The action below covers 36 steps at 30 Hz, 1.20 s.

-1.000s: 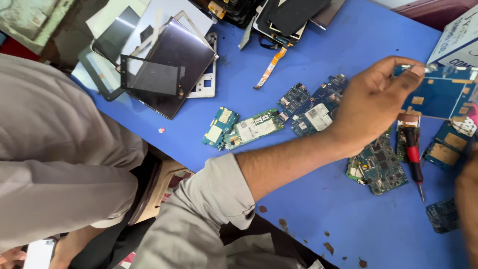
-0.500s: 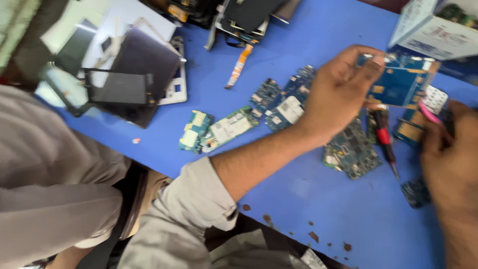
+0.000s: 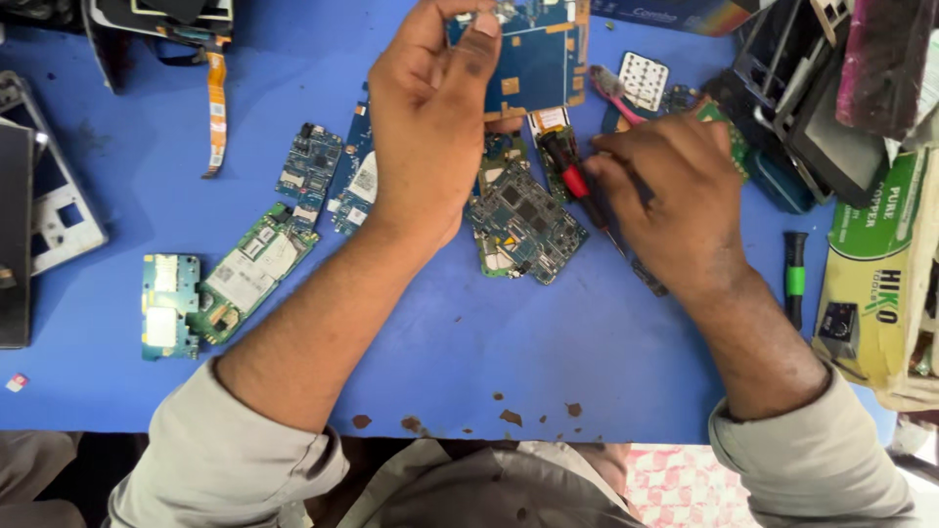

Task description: The person holds a phone motherboard in one hand and pries at its components with a screwdriver, then brushes the board with a pink brush. They continue prying at the board and later work on a phone midframe, using a tool to lift the battery from the chassis.

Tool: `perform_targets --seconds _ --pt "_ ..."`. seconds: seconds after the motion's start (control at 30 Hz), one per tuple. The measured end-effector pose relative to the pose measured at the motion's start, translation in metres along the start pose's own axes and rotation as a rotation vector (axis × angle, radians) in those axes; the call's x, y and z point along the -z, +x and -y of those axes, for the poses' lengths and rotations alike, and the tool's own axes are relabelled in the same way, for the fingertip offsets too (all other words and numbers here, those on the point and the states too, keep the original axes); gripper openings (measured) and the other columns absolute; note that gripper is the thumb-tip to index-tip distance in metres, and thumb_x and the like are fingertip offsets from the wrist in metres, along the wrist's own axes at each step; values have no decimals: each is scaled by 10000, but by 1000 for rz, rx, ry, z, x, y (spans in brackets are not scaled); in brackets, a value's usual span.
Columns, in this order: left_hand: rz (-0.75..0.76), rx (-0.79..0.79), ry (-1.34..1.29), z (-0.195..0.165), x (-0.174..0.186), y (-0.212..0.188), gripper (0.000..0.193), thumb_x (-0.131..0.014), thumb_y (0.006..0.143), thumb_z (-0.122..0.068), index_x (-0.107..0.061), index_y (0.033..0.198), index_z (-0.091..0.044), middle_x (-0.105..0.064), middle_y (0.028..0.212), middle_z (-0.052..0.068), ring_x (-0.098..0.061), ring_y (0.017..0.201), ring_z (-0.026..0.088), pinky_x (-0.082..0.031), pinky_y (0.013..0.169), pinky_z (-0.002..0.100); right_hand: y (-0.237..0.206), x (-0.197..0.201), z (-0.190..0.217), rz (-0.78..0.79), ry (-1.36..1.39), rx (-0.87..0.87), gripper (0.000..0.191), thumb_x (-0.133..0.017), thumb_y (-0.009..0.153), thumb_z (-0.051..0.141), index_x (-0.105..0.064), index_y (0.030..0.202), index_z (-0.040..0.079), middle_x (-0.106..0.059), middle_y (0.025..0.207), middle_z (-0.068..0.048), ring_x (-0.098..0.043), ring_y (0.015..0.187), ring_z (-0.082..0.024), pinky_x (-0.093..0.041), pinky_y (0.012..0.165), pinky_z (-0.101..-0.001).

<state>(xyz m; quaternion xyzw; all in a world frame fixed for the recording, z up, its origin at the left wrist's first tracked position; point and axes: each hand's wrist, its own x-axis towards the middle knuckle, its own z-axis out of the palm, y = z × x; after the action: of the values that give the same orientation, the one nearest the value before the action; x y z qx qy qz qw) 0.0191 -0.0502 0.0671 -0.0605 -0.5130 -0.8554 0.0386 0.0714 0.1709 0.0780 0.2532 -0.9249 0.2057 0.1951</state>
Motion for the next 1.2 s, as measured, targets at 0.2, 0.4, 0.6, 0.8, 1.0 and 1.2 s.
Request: perform_targets --seconds 0.2,0.4,0.6,0.8,1.0,1.2 --pt "27 -26 -6 -3 2 1 189 -557 1172 -200 -629 1246 -43 -732 919 34 -702 770 67 -608 700 257 7 3 1 13 -17 -6 104 -839 1020 63 -736 1028 72 -706 984 -43 -659 920 -230 -432 862 -358" --pt "-9 22 20 3 1 -1 182 -544 1152 -191 -634 1217 -47 -730 973 12 -696 808 53 -601 659 240 6 11 6 97 -88 37 111 -823 986 94 -722 1031 83 -675 994 -30 -634 956 -229 -391 899 -377" --pt "-54 66 1 9 -3 5 148 -562 1110 -169 -643 1175 -63 -683 898 -11 -657 742 44 -561 602 210 15 11 11 155 -88 34 108 -793 885 86 -707 948 97 -661 1001 -33 -620 986 -245 -429 910 -364" --pt "-55 94 60 5 -7 9 161 -554 1093 -174 -644 1148 -53 -676 840 -14 -654 730 33 -549 585 202 17 11 8 182 -190 15 193 -712 889 6 -739 963 182 -639 990 27 -615 951 -187 -327 834 -378" --pt "-52 90 64 4 -7 11 154 -557 1079 -154 -640 1135 -37 -689 803 3 -650 683 38 -550 576 212 14 7 3 172 -185 4 198 -710 884 2 -737 1000 161 -632 993 29 -616 982 -191 -322 833 -374" --pt "-54 52 48 1 -7 11 139 -559 1089 -134 -641 1120 -26 -679 803 10 -626 682 30 -534 570 217 17 8 10 188 -237 0 193 -719 874 16 -736 986 172 -633 979 24 -620 956 -174 -328 853 -363"
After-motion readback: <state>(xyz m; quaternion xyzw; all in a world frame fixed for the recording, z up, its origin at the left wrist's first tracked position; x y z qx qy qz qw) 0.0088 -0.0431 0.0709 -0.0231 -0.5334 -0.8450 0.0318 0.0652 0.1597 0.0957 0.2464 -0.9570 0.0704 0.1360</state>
